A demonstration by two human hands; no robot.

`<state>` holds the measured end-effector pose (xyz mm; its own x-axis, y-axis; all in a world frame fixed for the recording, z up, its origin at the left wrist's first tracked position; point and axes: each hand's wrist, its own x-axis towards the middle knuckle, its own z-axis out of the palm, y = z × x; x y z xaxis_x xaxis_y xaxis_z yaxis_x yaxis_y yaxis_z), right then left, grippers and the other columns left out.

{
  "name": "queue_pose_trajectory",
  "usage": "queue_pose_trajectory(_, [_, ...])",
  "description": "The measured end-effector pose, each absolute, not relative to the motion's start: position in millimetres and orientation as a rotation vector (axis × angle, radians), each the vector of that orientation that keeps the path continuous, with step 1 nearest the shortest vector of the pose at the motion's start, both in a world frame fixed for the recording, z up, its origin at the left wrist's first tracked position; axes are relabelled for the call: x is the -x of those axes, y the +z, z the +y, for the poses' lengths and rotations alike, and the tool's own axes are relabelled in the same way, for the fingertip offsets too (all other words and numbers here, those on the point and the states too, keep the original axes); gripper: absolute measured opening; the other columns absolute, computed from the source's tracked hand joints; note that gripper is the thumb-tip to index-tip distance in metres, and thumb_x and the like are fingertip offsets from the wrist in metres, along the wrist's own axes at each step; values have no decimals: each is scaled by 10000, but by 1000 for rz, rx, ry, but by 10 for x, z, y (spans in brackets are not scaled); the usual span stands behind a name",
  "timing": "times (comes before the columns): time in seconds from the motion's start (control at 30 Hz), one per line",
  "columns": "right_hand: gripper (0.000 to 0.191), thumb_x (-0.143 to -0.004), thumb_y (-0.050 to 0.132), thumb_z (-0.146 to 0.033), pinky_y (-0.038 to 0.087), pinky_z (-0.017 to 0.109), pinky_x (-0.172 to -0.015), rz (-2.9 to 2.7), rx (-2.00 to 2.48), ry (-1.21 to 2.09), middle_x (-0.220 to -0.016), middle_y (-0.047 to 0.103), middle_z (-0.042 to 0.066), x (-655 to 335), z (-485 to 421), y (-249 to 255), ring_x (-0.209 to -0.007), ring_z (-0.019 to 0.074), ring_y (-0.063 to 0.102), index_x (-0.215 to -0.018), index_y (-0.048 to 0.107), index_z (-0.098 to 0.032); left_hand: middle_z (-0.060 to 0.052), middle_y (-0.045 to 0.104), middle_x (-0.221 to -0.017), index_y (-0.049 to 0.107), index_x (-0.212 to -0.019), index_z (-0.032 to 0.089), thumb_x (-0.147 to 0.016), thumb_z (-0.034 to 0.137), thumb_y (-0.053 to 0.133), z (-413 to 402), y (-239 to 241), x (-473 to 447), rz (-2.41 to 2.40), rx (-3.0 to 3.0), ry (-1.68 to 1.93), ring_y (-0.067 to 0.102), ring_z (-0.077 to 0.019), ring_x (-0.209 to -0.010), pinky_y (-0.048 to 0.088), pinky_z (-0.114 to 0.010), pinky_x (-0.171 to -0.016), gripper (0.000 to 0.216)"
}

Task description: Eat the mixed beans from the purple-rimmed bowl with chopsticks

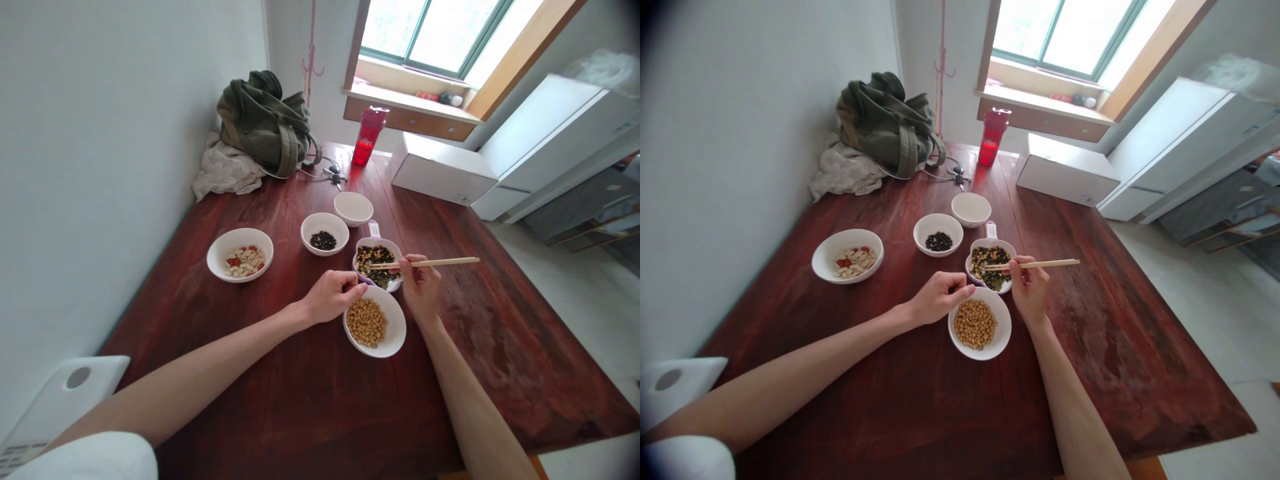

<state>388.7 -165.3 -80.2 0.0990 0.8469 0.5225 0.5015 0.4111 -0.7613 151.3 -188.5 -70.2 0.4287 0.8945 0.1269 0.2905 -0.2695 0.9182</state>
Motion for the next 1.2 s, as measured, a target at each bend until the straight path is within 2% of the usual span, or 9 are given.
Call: queue_pose_trajectory(1.2, [285, -977, 659, -508, 617, 344, -618, -1505, 1231, 465, -758, 785, 35, -3853, -1659, -821, -659, 232, 768, -933, 680, -228, 30, 457, -600, 492, -633, 155, -968, 456, 575, -1882, -685, -1518, 1024, -1777, 856, 382, -92, -582, 270, -232, -547, 458])
